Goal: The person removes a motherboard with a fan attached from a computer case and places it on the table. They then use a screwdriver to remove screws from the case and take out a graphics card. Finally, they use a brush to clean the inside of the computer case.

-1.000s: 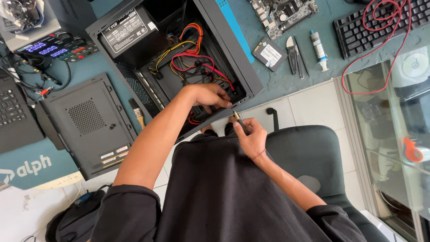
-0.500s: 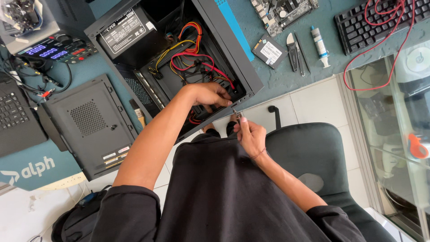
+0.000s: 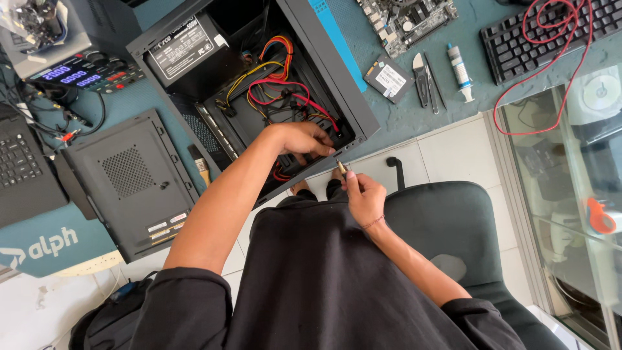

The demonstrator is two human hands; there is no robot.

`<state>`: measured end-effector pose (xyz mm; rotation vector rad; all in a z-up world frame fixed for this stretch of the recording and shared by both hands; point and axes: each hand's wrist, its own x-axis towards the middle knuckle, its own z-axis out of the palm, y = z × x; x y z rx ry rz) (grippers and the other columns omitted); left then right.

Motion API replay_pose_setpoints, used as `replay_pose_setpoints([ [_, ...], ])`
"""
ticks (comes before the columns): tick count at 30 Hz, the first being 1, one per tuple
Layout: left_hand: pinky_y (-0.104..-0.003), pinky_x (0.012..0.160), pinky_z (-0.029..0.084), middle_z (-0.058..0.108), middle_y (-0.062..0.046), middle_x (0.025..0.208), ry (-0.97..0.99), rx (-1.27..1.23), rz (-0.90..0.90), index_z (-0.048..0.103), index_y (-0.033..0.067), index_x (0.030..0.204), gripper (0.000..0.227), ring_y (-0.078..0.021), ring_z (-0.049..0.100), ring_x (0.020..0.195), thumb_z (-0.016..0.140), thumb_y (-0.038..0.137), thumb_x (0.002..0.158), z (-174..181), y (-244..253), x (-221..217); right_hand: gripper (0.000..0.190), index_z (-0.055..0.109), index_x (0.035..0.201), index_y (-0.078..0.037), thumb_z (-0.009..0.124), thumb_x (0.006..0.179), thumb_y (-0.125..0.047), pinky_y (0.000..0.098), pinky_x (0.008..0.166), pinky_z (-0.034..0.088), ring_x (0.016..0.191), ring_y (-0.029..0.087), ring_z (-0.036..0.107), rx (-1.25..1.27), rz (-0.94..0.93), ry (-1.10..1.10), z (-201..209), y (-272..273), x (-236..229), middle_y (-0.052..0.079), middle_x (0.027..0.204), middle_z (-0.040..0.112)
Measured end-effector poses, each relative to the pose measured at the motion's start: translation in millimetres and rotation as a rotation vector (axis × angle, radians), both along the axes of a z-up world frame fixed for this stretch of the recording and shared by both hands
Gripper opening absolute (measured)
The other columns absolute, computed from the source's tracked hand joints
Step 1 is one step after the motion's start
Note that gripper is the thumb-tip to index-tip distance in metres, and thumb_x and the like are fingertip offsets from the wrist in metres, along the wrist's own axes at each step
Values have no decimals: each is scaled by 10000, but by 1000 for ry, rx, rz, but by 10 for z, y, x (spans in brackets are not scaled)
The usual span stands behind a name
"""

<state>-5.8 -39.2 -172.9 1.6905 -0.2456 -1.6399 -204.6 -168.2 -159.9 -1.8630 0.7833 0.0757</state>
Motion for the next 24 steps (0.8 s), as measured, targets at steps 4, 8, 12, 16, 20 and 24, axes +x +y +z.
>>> replay_pose_setpoints([
  [4, -562, 744, 547, 598, -149, 1037, 6, 9, 0, 594, 19, 1194, 532, -299, 609, 945, 755, 302, 774, 47, 0, -7, 120, 727, 811, -169, 750, 837, -284, 317, 643, 501, 653, 147, 634, -65, 5, -24, -89, -50, -27, -1, 575, 632],
  [8, -549, 722, 555, 596, -135, 997, -13, 1, -19, 603, 24, 1180, 517, -285, 606, 918, 750, 309, 776, 53, -8, -14, 152, 678, 812, -108, 722, 830, -252, 311, 674, 498, 657, 141, 595, 40, -17, 12, -350, -122, -101, 45, 614, 594],
  [12, -551, 716, 556, 602, -129, 987, -28, -6, -29, 610, 30, 1167, 494, -283, 611, 908, 744, 303, 779, 49, -6, 13, 210, 728, 768, -155, 630, 931, -245, 321, 691, 509, 687, 174, 635, 0, 11, -32, -44, -41, 16, 52, 614, 616],
  [16, -551, 715, 557, 602, -130, 983, -30, -4, -25, 614, 33, 1163, 486, -278, 610, 906, 740, 307, 782, 50, 12, -20, 125, 720, 816, -155, 766, 821, -271, 323, 698, 499, 639, 149, 588, 7, -6, -5, -63, -52, -24, 8, 561, 543],
  [20, -533, 717, 562, 603, -143, 1010, -45, -3, -41, 600, 23, 1184, 508, -282, 609, 921, 732, 314, 789, 93, -10, -15, 236, 631, 734, -106, 671, 880, -288, 280, 639, 490, 590, 122, 575, 109, -44, 7, -288, -38, -67, 15, 509, 532],
  [24, -542, 721, 563, 602, -151, 1023, -47, -6, -40, 590, 22, 1198, 519, -288, 610, 930, 729, 315, 792, 40, 0, -22, 234, 696, 742, -120, 627, 940, -224, 301, 681, 513, 679, 158, 632, 83, -9, -53, -4, 9, 30, 80, 622, 631],
])
